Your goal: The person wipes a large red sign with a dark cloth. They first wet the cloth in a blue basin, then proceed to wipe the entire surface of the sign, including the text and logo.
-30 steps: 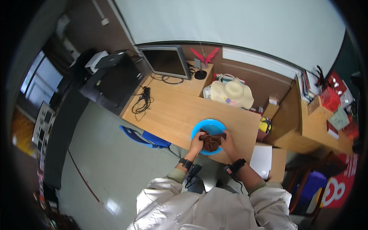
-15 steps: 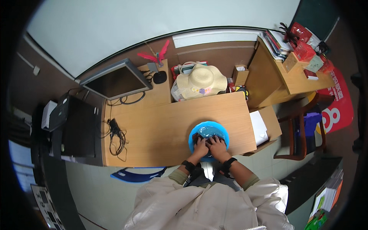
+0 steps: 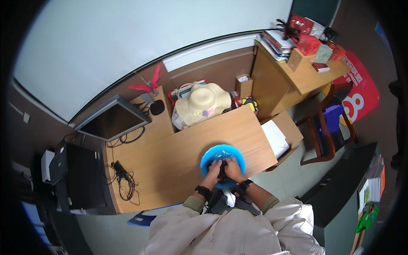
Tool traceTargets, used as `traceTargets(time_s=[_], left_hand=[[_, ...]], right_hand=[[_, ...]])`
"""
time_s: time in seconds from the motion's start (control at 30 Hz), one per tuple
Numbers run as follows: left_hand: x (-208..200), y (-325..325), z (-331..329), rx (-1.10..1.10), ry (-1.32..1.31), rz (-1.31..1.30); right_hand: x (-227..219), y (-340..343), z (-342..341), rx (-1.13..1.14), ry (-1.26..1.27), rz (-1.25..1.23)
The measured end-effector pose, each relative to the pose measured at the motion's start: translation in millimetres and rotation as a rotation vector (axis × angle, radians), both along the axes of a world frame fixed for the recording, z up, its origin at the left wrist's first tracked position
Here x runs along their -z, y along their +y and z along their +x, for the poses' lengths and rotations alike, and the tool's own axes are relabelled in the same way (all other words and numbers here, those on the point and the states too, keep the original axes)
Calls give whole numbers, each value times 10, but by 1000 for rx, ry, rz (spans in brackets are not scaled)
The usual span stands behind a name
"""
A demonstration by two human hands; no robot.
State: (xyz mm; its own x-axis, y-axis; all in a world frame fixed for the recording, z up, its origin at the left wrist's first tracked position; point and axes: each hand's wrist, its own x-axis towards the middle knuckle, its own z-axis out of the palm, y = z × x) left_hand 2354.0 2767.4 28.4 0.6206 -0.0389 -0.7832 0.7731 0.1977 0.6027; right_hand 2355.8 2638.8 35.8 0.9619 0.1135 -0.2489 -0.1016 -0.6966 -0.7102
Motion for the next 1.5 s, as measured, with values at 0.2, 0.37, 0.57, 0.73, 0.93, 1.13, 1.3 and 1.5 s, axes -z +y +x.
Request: traceTargets(time_s=[0.2,0.37,0.57,0.73,0.93,1.13,1.3,1.5], left_hand=[[-285,30,97,-60,210,-439],[-422,106,-18,112,-370,-436],[-600,187,-172,447,-893,156],[-246,187,-146,321,-629,-141],[142,158,-14,-134,-87,-813],[-154,109,-29,-34,-134,-859],[-202,30,36,-187,-26,-553],[-49,130,87,23,-196,109]], right_hand=[[-358,193,-38,371,91,714],[-695,321,-159,445,69,850],[-938,335,-245,310,96,861],[-978,401,-292,328,-45,360],[-910,377,-259,367,-69,287],[-762,338,-169,392,-49,228],[-649,157,-86,337,-5,159],[-638,104,-84,192,-169,-41]])
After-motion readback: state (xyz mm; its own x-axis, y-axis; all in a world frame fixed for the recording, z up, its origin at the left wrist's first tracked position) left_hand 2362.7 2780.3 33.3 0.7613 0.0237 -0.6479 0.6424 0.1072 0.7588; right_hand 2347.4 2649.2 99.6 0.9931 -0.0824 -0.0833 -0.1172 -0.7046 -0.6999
